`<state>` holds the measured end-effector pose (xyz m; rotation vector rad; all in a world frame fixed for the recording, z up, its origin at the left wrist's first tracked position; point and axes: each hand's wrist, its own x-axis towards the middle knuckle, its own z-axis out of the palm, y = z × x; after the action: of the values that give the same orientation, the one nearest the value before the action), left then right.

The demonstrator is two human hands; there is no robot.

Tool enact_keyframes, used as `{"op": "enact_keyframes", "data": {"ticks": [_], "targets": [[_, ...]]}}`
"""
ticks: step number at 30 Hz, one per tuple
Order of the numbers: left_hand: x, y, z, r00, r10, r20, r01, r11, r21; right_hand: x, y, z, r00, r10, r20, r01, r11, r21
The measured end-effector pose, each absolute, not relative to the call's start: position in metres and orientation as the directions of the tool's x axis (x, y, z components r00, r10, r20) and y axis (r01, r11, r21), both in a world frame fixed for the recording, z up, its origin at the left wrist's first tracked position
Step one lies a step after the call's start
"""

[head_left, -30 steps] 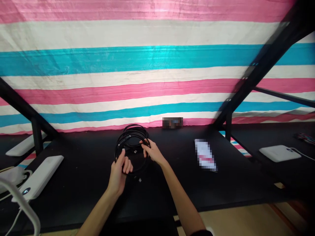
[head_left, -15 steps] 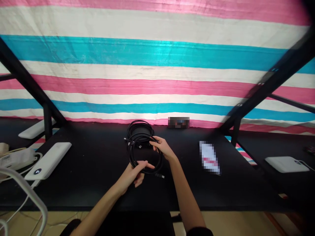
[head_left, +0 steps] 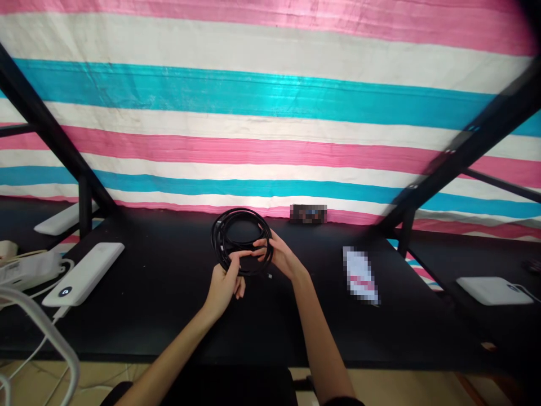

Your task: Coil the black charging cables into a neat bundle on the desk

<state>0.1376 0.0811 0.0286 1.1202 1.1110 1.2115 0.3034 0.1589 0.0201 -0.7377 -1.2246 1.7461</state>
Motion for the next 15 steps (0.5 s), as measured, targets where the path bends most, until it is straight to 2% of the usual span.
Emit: {"op": "enact_keyframes", "data": {"ticks": [5, 10, 15], "targets": [[0.141, 0.074, 0.023, 0.125, 0.992, -0.002, 0.039, -0.003, 0.999, 0.298, 0.158, 0.016, -0.458, 0.889, 0.003, -0.189, -0.095, -0.977], [0.136, 0.072, 0.037, 0.032, 0.995, 0.098, 0.275, -0.103, 0.956, 0.290, 0.161, 0.008, -0.417, 0.909, 0.014, -0.191, -0.072, -0.979], [0.134, 0.073, 0.043, -0.044, 0.999, 0.002, 0.203, 0.007, 0.979, 0.290, 0.163, 0.005, -0.394, 0.918, 0.037, -0.177, -0.036, -0.984]]}}
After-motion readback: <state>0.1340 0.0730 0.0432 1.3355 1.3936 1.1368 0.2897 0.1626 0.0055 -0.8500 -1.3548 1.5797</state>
